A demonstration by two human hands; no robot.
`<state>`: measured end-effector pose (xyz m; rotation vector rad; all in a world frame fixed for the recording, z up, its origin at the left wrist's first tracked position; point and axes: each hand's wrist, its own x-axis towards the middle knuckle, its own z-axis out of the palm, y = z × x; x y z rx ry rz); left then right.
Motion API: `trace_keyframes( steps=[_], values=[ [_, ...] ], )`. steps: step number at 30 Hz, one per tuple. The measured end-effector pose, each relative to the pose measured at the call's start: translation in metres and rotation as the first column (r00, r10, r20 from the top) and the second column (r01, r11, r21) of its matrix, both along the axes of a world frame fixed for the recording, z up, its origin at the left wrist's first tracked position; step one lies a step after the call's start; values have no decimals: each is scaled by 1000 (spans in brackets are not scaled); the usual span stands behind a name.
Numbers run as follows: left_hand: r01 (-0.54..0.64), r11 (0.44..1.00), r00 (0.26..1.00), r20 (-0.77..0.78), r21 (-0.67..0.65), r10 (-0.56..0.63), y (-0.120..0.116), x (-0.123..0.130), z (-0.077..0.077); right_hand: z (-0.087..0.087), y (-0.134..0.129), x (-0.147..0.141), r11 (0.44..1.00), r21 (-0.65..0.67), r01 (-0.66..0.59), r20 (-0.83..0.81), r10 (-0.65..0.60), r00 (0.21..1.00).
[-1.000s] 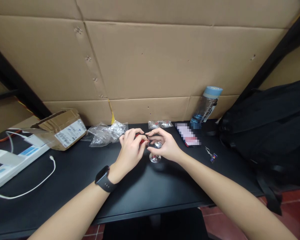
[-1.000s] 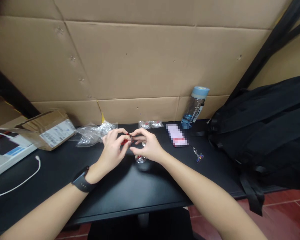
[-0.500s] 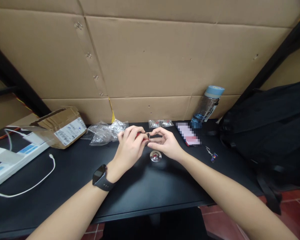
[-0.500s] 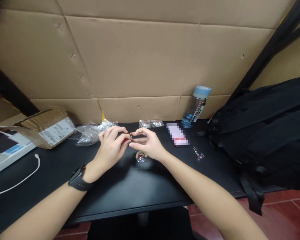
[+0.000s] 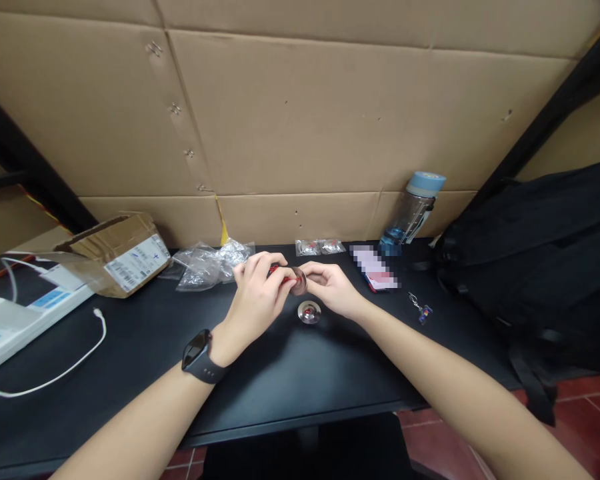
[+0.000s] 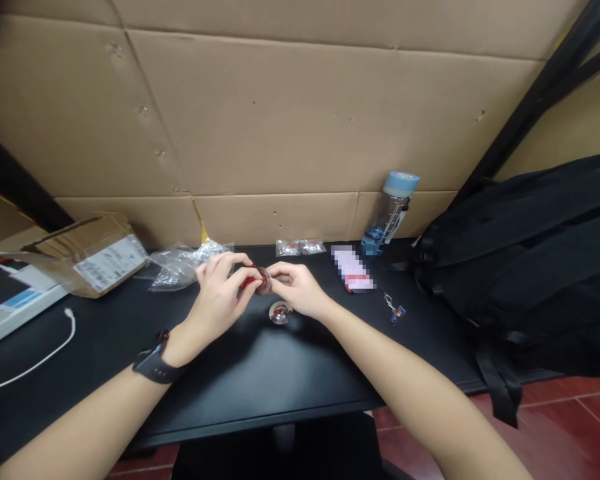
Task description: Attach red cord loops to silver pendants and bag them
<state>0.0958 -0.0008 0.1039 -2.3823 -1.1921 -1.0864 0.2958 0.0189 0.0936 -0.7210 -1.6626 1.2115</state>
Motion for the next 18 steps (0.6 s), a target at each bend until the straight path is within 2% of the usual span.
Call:
trace_keyframes(
  steps=[2, 4, 6, 8, 12, 18],
  values=[
    [7, 1000, 1000, 6, -11, -7, -1, 1, 2, 1, 2, 3, 995, 93, 23, 74, -30, 997],
    [15, 999, 999, 40, -33, -14, -2, 1, 4, 2, 3, 7, 965, 259, 44, 208, -101, 973],
    [40, 996, 996, 78, -76, -34, -2, 1, 6, 4, 3, 11, 897, 440, 29, 339, -196, 920],
    [93, 987, 993, 77, -127, -84, -1, 0, 7, 6, 3, 15, 836, 549, -11, 416, -262, 871],
    [197, 961, 978, -23, -193, -205, 2, -4, 4, 7, 4, 19, 801, 597, -47, 470, -302, 829],
    [224, 938, 951, -151, -263, -269, 7, -8, -2, 9, 6, 21, 796, 601, -75, 498, -299, 814]
  ],
)
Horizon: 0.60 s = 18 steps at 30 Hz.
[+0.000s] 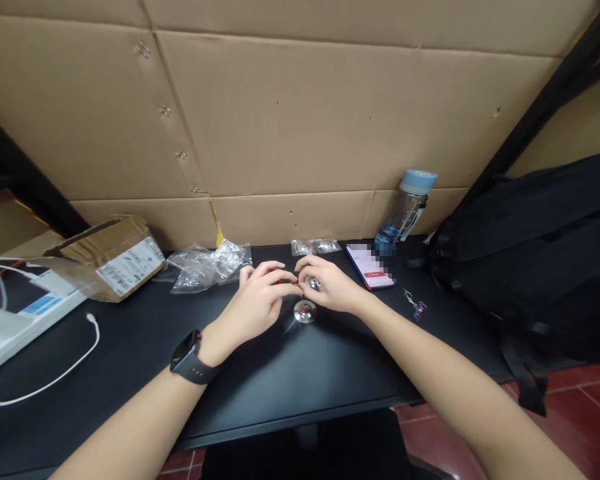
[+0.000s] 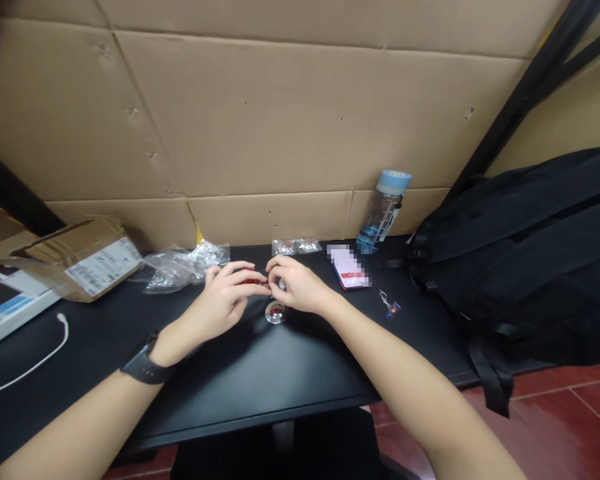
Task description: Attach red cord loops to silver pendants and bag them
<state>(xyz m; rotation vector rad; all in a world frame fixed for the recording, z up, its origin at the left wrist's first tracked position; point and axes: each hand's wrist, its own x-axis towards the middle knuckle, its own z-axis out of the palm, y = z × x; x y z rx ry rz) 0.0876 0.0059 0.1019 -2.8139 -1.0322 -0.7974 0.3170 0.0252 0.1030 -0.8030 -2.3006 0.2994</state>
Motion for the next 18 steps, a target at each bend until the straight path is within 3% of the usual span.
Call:
trace_keyframes(
  steps=[10, 18],
  values=[
    [35, 999, 993, -116, -5, -35, -4, 0, -4, -7, 4, 5, 1000, -18, 9, 105, -7, 994],
    [47, 998, 982, -182, -37, -53, -1, -2, -5, 8, -2, 9, 994, 112, 17, 193, -38, 981]
  ],
)
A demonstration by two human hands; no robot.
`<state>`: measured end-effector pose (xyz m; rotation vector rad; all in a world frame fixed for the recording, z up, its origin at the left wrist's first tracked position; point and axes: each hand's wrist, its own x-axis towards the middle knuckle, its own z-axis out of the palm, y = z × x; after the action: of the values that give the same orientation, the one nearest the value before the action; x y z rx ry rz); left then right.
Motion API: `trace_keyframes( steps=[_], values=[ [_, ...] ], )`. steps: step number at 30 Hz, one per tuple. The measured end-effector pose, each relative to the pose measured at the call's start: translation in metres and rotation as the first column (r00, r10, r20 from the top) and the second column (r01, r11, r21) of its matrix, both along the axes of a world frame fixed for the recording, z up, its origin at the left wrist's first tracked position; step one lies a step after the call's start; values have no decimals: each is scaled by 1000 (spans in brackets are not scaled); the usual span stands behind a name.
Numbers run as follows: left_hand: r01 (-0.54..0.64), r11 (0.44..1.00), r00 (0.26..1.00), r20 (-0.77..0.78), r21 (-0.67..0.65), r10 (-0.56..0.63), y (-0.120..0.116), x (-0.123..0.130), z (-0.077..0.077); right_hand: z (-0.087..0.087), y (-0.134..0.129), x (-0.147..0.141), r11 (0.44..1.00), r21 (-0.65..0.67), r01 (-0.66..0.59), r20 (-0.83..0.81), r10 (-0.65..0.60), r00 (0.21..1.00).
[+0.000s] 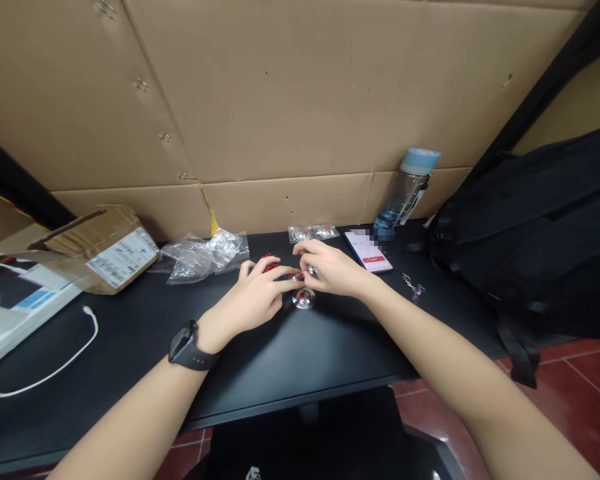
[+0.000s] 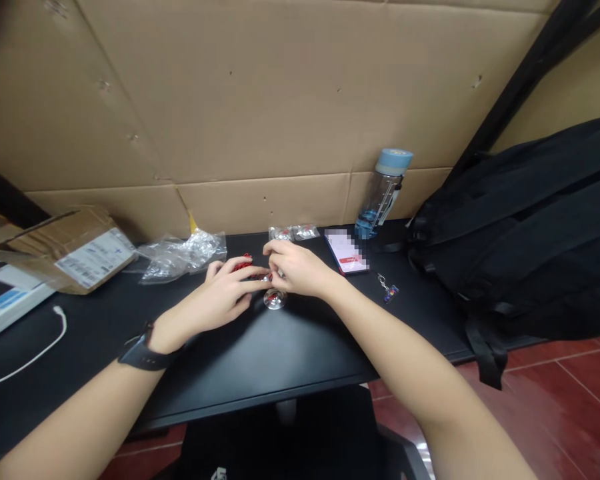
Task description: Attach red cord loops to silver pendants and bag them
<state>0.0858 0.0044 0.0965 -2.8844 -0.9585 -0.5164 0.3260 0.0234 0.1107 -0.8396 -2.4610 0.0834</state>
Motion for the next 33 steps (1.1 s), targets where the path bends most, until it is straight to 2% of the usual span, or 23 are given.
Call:
trace_keyframes(
  steps=[4, 8, 12, 15, 21, 25, 29, 33],
  values=[
    [14, 1000, 1000, 18, -11, -14, 0, 0, 3, 4, 2, 4, 999, -19, 26, -66, -27, 997],
    [-8, 997, 993, 116, -74, 17, 1, 2, 8, 2, 2, 4, 997, -75, 0, -108, -8, 994],
    [-114, 984, 963, 228, -140, 144, 4, 5, 6, -1, 0, -1, 993, -99, -61, -122, 49, 991],
    [-174, 970, 944, 253, -168, 213, 5, 6, 4, -2, -2, -5, 990, -91, -104, -128, 92, 987],
    [-148, 977, 949, 254, -157, 184, 6, 7, 0, -2, -5, -7, 988, -76, -133, -137, 122, 983],
    [-163, 979, 954, 233, -121, 187, 6, 7, 0, -1, -4, -4, 991, -91, -98, -103, 89, 991],
    [-177, 978, 962, 193, -109, 196, 6, 5, 2, 3, 0, 3, 985, -165, -56, -7, 56, 998],
    [-166, 978, 975, 127, -124, 181, 7, 1, 4, 3, 1, 8, 955, -284, -89, 121, 128, 984]
  ],
)
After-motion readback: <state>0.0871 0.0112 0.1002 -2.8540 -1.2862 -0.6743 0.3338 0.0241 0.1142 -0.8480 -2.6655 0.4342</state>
